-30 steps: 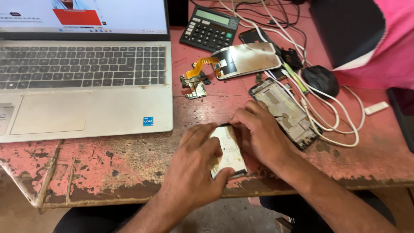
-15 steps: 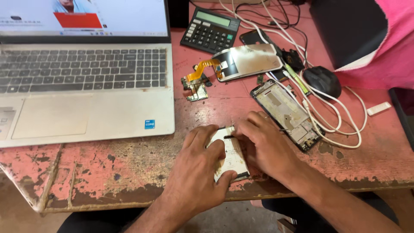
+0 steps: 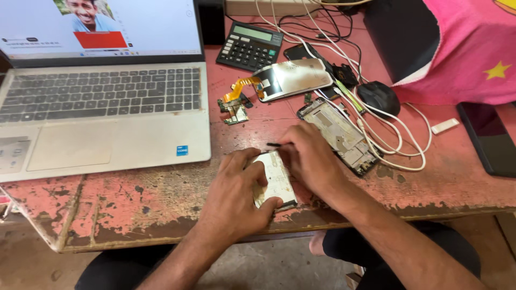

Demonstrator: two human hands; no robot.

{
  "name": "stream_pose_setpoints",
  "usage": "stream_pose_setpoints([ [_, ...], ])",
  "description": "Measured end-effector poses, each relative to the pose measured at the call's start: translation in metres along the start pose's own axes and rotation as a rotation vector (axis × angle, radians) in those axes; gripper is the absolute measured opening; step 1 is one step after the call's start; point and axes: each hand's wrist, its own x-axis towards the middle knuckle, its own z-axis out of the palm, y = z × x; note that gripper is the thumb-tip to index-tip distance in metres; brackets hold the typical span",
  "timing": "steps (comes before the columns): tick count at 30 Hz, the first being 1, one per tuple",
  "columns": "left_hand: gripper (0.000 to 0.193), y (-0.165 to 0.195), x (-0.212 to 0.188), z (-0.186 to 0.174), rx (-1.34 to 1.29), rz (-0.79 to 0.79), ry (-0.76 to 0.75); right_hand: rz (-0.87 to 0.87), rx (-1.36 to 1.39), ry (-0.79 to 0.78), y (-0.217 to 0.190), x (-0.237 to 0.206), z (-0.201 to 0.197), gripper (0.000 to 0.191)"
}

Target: The person removes the old battery from a disassembled smartphone, peels off its adhesive backing, and installs a new battery into the phone chassis. The person then handles the motherboard and wipes it with a cloth.

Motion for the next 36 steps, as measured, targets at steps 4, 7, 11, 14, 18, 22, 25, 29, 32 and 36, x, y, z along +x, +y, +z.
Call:
stream_pose_setpoints([
  [4, 0.036, -0.002, -0.004, -0.001, -0.009, 0.028, 0.002, 0.093, 0.089, -0.11, -0.005, -0.007, 0.0, 0.019],
  [7, 0.035, -0.006, 0.002, -0.001, -0.007, -0.001, -0.014, 0.016, -0.124, -0.073, -0.003, -0.001, 0.008, 0.025],
  [11, 0.035, 0.0, 0.003, -0.004, 0.005, -0.044, -0.059, 0.016, -0.152, -0.05, 0.001, 0.003, 0.009, 0.025],
  [14, 0.036, 0.002, 0.004, -0.007, 0.009, -0.035, -0.055, 0.008, -0.011, -0.04, 0.0, -0.001, 0.006, 0.026],
  [18, 0.036, 0.003, 0.004, -0.009, 0.004, -0.045, -0.063, 0.051, -0.096, -0.123, -0.003, -0.004, 0.01, 0.024],
  [22, 0.036, 0.001, 0.005, -0.008, 0.024, -0.074, -0.11, 0.106, -0.229, -0.106, -0.002, 0.0, 0.012, 0.021],
  [25, 0.035, -0.001, 0.003, -0.007, -0.03, -0.06, -0.055, 0.072, -0.128, -0.098, -0.002, -0.006, 0.005, 0.031],
  [29, 0.037, -0.002, 0.002, -0.007, -0.016, -0.031, -0.049, 0.033, -0.149, -0.142, -0.004, -0.013, 0.004, 0.028],
  [32, 0.037, -0.001, 0.0, -0.007, -0.017, -0.039, -0.048, 0.041, -0.27, -0.153, -0.002, -0.007, 0.008, 0.028],
  [36, 0.038, -0.003, 0.002, -0.007, -0.022, -0.041, -0.053, 0.075, -0.163, -0.088, -0.001, -0.002, 0.002, 0.029],
])
